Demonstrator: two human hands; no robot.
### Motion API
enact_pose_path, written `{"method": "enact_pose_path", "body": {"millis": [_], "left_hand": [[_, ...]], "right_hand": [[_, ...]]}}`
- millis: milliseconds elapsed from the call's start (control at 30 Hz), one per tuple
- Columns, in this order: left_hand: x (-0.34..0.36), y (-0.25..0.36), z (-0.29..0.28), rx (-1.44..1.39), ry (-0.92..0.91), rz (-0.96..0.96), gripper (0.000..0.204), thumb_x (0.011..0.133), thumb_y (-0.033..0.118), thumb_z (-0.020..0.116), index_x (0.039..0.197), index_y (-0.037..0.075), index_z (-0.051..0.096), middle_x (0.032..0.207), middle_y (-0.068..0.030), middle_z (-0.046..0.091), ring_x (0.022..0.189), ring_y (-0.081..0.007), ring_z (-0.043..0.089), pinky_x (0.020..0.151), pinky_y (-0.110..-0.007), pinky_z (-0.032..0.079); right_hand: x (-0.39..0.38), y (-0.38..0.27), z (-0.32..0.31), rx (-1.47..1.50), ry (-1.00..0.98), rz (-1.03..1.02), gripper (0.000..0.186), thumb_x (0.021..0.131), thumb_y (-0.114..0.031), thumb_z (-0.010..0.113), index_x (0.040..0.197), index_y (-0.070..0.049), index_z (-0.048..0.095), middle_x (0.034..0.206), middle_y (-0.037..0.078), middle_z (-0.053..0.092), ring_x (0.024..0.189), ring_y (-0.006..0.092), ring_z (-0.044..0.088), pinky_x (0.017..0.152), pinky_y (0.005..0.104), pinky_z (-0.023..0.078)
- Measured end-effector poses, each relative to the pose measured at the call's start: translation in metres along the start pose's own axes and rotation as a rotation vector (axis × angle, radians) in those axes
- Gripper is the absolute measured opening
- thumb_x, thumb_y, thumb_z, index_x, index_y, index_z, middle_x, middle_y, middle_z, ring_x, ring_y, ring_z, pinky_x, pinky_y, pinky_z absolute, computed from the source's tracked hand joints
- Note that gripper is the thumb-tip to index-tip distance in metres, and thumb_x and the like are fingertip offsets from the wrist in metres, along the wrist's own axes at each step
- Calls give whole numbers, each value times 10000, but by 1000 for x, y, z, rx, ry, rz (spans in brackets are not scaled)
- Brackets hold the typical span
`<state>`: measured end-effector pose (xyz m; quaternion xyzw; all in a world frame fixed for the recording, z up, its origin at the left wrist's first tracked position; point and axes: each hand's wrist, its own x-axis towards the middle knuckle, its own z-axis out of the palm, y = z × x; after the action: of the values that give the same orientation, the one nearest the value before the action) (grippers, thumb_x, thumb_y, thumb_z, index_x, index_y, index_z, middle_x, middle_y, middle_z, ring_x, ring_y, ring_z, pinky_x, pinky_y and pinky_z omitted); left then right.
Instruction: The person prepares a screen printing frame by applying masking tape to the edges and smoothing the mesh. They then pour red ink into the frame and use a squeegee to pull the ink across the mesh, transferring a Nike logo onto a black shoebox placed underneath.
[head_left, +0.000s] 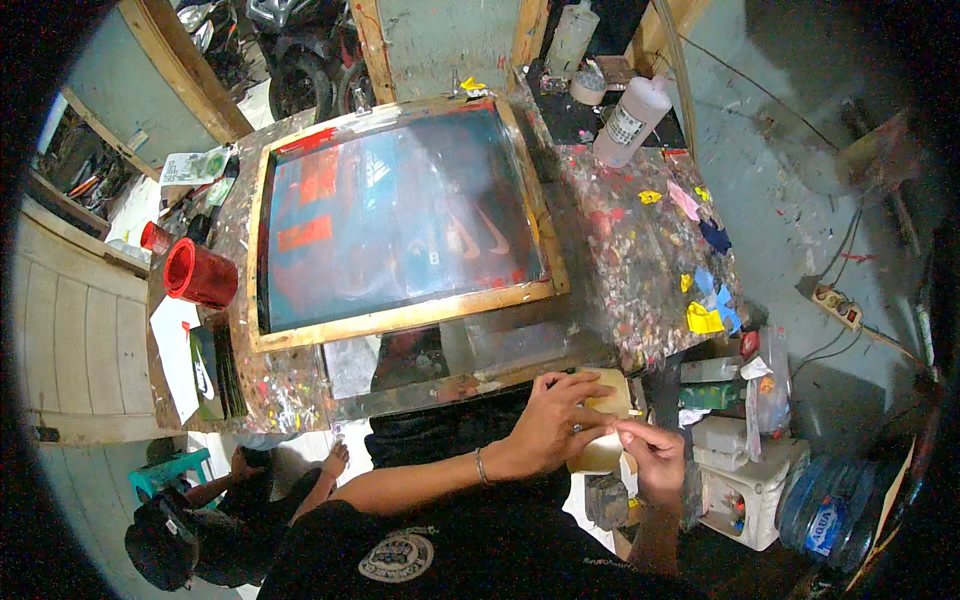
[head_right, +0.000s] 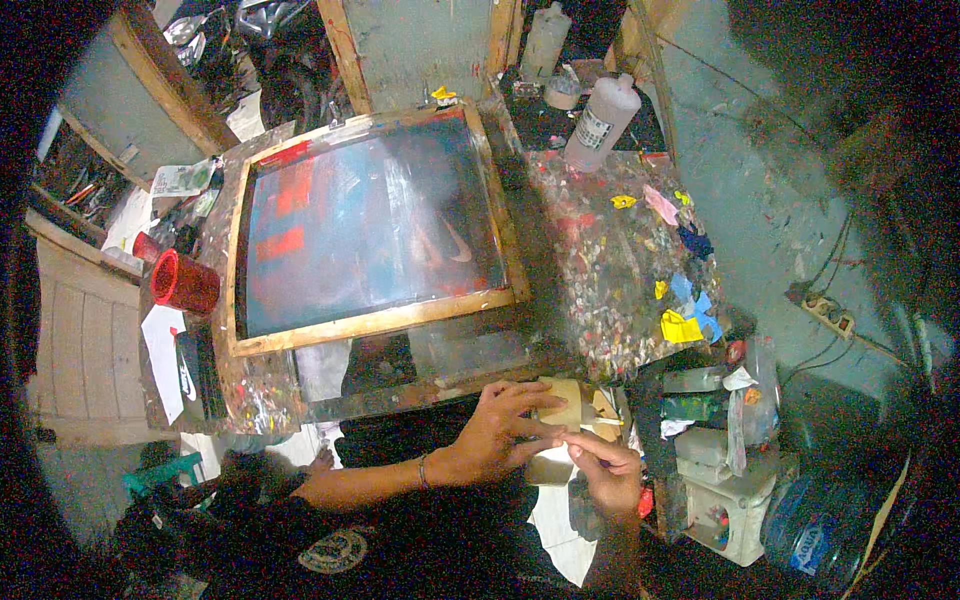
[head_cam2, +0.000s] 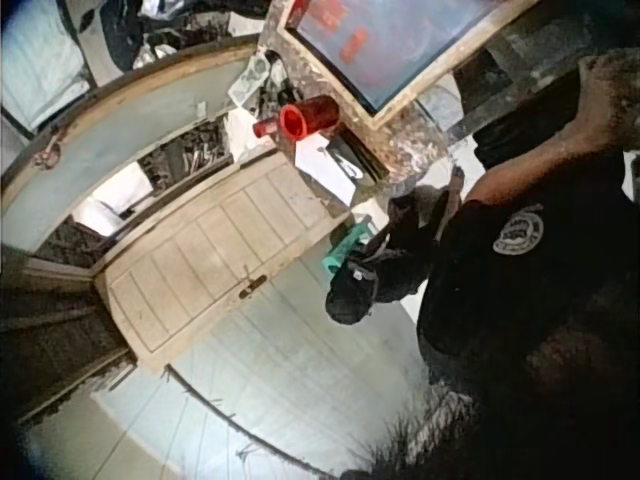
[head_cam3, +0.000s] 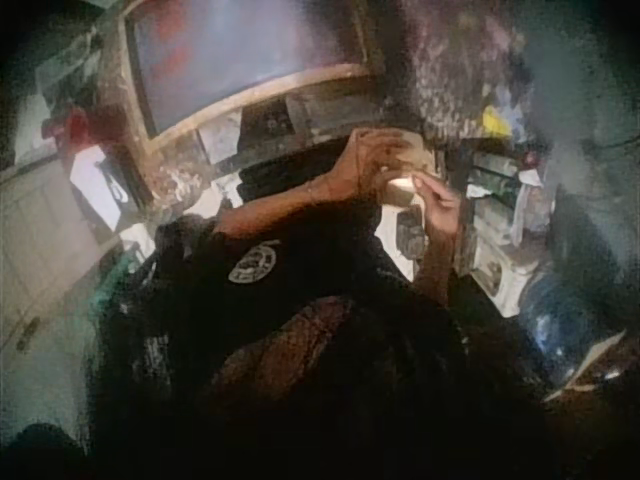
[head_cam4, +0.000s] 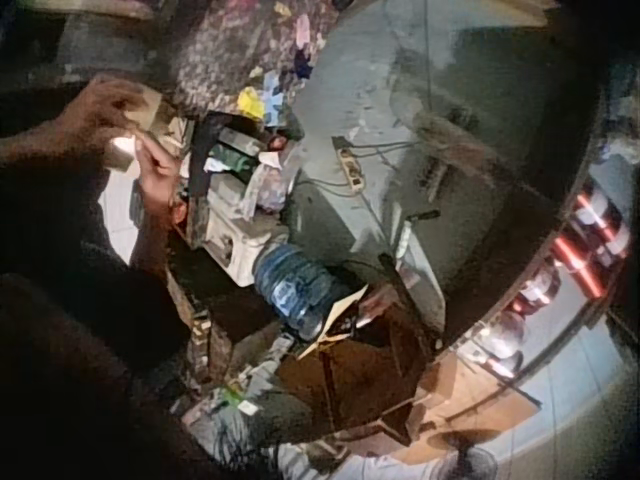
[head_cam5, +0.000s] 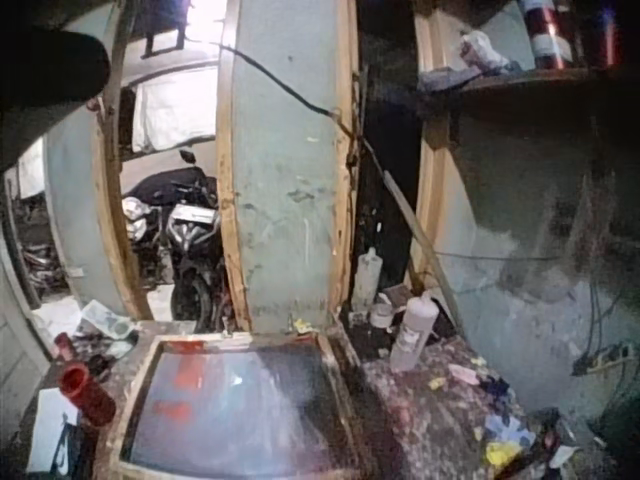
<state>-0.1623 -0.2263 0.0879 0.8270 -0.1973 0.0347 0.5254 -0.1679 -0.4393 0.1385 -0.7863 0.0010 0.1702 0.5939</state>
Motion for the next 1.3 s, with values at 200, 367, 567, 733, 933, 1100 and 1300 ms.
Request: {"method": "enact_pose_path", "body": {"millis": [200, 367, 567, 733, 933, 1100, 1300], "left_hand": [[-6, 0, 13, 75, 59, 100, 168, 840, 176, 770, 1001, 130, 760, 1142, -42, 737, 1265, -291, 606, 1107, -527, 341], [18, 37, -56, -101, 61, 22, 184, 841, 67, 739, 1012, 130, 758, 1065, -48, 758, 1225, -244, 647, 1124, -535, 345], [69, 91, -158, -291, 421, -138, 143, 919, 6, 667, 1023, -62, 737, 1032, -139, 752, 917, -213, 716, 876, -322, 554], [18, 51, -210, -435, 702, -253, 250, 966, 75, 645, 1130, -113, 662, 992, -198, 722, 886, -253, 719, 854, -376, 582], [-142, 86, -248, -1278, 551, 388, 209, 997, 134, 584, 1147, 2, 648, 1094, -90, 709, 1054, -168, 667, 870, -364, 581], [-143, 83, -271, -1241, 639, 439, 197, 1001, 142, 583, 1127, 9, 655, 1070, -83, 713, 1027, -162, 672, 859, -360, 582], [-143, 87, -249, -1264, 759, 459, 183, 1006, 154, 582, 1098, 18, 664, 1034, -72, 719, 987, -154, 679, 842, -353, 584]], "right_hand": [[-18, 29, 44, 50, 6, -292, 1181, 732, -209, 867, 1587, 2, 79, 1388, 207, 543, 1201, 304, 596, 1034, 400, 479], [-28, 46, 51, 118, -79, -4, 1214, 710, -276, 921, 1591, -22, 125, 1427, 153, 523, 1299, 235, 524, 1058, 391, 460], [32, 42, 28, 308, -559, 107, 757, 927, -284, 745, 1526, -38, 352, 1417, 75, 559, 1263, 147, 530, 1054, 322, 435], [41, -18, 24, -108, -704, 77, 254, 936, -282, 709, 1122, -109, 725, 1148, 70, 725, 1118, 208, 659, 999, 340, 474], [29, -157, 2, -493, -824, 501, 383, 829, -427, 767, 1110, -170, 726, 1105, 133, 719, 977, 296, 703, 848, 416, 546], [20, -196, 26, -364, -578, 201, 539, 791, -357, 834, 1230, -100, 657, 1203, 105, 692, 1079, 239, 678, 975, 384, 500], [18, -184, 29, -263, -416, 69, 664, 763, -294, 881, 1315, -43, 610, 1276, 87, 673, 1155, 196, 659, 1068, 361, 467]]}}
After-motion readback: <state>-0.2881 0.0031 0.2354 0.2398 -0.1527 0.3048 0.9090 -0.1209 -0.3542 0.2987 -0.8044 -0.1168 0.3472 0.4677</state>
